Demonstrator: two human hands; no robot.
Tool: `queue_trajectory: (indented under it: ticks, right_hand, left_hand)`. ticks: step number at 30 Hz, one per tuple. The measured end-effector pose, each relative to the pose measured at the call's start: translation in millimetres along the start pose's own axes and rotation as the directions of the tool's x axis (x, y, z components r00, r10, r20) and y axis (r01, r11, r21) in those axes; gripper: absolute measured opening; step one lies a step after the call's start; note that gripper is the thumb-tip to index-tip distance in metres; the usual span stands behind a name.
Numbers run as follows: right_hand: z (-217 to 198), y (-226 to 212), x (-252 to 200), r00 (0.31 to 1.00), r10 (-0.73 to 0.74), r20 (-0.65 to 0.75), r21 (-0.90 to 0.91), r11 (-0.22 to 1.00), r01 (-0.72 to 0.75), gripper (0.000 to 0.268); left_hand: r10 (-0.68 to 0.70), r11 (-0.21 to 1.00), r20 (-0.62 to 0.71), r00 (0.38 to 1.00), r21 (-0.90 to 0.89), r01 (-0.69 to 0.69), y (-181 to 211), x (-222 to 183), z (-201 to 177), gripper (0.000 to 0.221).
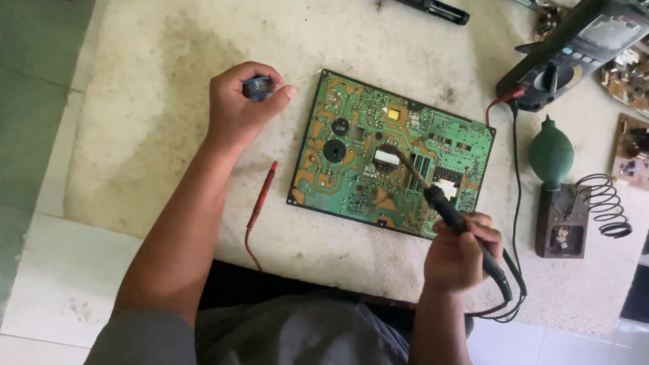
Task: A person is seen soldering and testing a circuit board using a soldering iron, a desoldering pump, and multimeter probes.
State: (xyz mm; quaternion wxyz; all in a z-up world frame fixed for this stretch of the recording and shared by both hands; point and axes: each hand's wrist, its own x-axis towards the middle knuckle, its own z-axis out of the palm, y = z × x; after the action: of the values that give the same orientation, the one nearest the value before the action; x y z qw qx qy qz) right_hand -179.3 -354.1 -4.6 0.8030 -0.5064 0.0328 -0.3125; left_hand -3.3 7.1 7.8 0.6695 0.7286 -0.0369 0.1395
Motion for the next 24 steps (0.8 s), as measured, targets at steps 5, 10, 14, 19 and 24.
queue_trajectory:
  ticks: [5, 10, 14, 19, 24]
  right_hand:
    - [-26.4, -32.9, 1.2, 0.996, 0.010, -0.086, 0.006, 1.000, -0.009, 0.011]
    - [-60.8, -48.3, 1.0, 0.982, -0.054, -0.182, -0.088, 0.995, 0.039, 0.012]
    - [-78.4, -48.6, -0.8, 0.982, 0.003, 0.187, -0.284, 0.957, 0.051, 0.012]
    - [-22.5, -60.9, -17.0, 0.994, -0.062, -0.093, -0.165, 0.985, 0.046, 0.010]
    - [-21.3, -63.5, -17.1, 0.995, -0.087, -0.047, -0.185, 0.980, 0.077, 0.009]
  left_hand:
    - [0.240, 0.971, -0.007, 0.971, 0.008, -0.240, 155.5, -46.4, 9.9, 0.019]
    - [0.352, 0.936, 0.084, 0.932, -0.033, -0.350, 286.1, -125.7, 42.3, 0.066]
    - [0.401, 0.901, 0.308, 0.863, -0.304, -0.310, 295.8, -165.8, 51.0, 0.037]
    - [0.437, 0.889, 0.319, 0.841, -0.292, -0.352, 295.8, -177.4, 54.6, 0.037]
    - [0.387, 0.911, 0.297, 0.873, -0.269, -0.312, 291.8, -192.9, 71.1, 0.036]
